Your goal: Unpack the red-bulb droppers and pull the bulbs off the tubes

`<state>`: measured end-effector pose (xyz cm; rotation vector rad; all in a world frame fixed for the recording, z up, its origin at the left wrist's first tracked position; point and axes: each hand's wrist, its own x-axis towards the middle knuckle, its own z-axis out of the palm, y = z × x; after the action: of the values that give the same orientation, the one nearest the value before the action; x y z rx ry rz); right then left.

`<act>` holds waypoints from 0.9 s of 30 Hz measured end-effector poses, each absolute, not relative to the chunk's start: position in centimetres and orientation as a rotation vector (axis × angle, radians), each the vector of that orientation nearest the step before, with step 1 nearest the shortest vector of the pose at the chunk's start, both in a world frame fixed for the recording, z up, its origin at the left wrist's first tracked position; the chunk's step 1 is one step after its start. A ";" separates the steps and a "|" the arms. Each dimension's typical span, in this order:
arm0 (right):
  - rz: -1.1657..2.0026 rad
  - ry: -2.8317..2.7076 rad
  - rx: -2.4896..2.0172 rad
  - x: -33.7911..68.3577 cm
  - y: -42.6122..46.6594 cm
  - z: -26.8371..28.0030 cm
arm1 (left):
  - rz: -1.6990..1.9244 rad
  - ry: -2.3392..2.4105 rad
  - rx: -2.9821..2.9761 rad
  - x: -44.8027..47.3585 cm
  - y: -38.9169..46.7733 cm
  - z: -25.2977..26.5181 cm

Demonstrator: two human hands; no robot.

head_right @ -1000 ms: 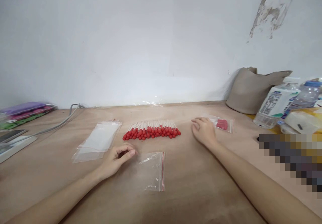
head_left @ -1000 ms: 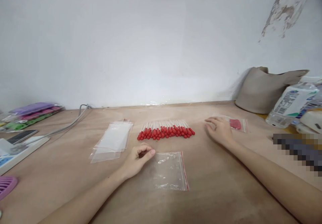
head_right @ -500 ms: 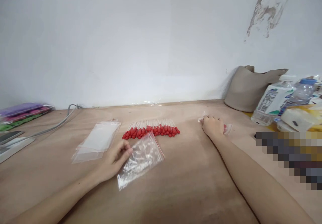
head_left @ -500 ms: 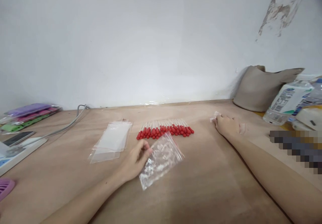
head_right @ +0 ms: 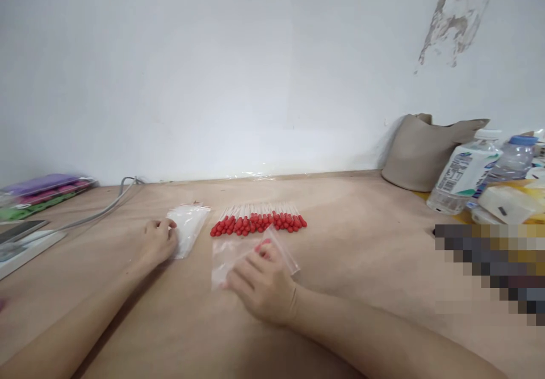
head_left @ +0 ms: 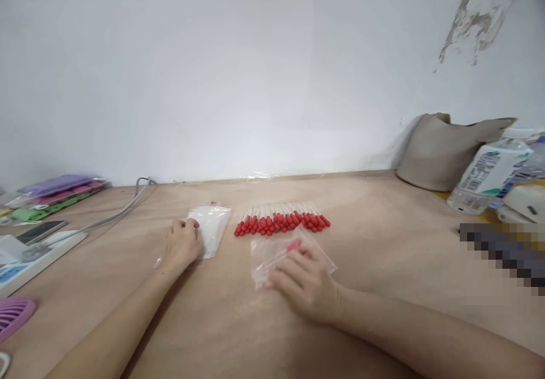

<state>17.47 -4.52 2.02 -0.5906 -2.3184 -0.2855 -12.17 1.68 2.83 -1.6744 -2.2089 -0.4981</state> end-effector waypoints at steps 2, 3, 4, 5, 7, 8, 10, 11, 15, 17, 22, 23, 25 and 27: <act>-0.255 -2.449 -0.355 16.4 -5.2 1.0 | -0.505 -2.067 -1.635 -10.9 0.9 3.4; -0.213 -2.499 -0.250 16.2 -5.2 0.7 | -0.527 -1.967 -1.636 -10.1 0.5 3.7; -0.138 -2.547 -0.156 16.4 -5.1 0.6 | -0.576 -1.866 -1.681 -9.3 0.0 4.0; -0.025 -2.584 -0.085 16.8 -5.0 0.6 | -0.639 -1.758 -1.787 -8.5 -0.5 4.2; 0.287 -2.603 -0.004 18.2 -4.6 1.0 | -0.772 -1.516 -2.138 -6.7 -1.6 4.3; 0.462 -2.589 -0.009 19.2 -4.4 1.3 | -0.836 -1.442 -2.306 -5.8 -2.2 4.1; 0.744 -2.486 -0.099 21.1 -3.9 2.0 | -0.943 -1.394 -2.558 -4.1 -3.2 3.6; 0.825 -2.430 -0.226 21.8 -3.7 2.4 | -0.979 -1.407 -2.640 -3.4 -3.6 3.3; 0.626 -2.158 -0.768 22.5 -3.8 3.3 | -0.972 -1.640 -2.793 -1.7 -4.2 2.5; 0.499 -2.241 -0.876 21.7 -4.6 3.4 | -0.975 -1.692 -2.813 -1.6 -4.2 2.4; 0.395 -2.553 -0.921 20.8 -5.4 3.3 | -0.935 -1.490 -2.978 -2.0 -4.2 2.4; 0.389 -2.607 -0.866 21.1 -5.0 3.4 | -0.916 -1.429 -3.014 -2.0 -4.2 2.4; 0.382 -2.702 -0.716 21.9 -3.8 3.4 | -0.915 -1.294 -3.050 -1.9 -4.1 2.3; 0.384 -2.738 -0.626 22.7 -2.5 3.5 | -0.928 -1.124 -3.046 -1.7 -3.9 2.2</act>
<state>22.70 -2.45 3.45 -0.6255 -2.7379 0.3836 -1.66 -3.86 2.20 -3.0456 -1.1240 -0.9275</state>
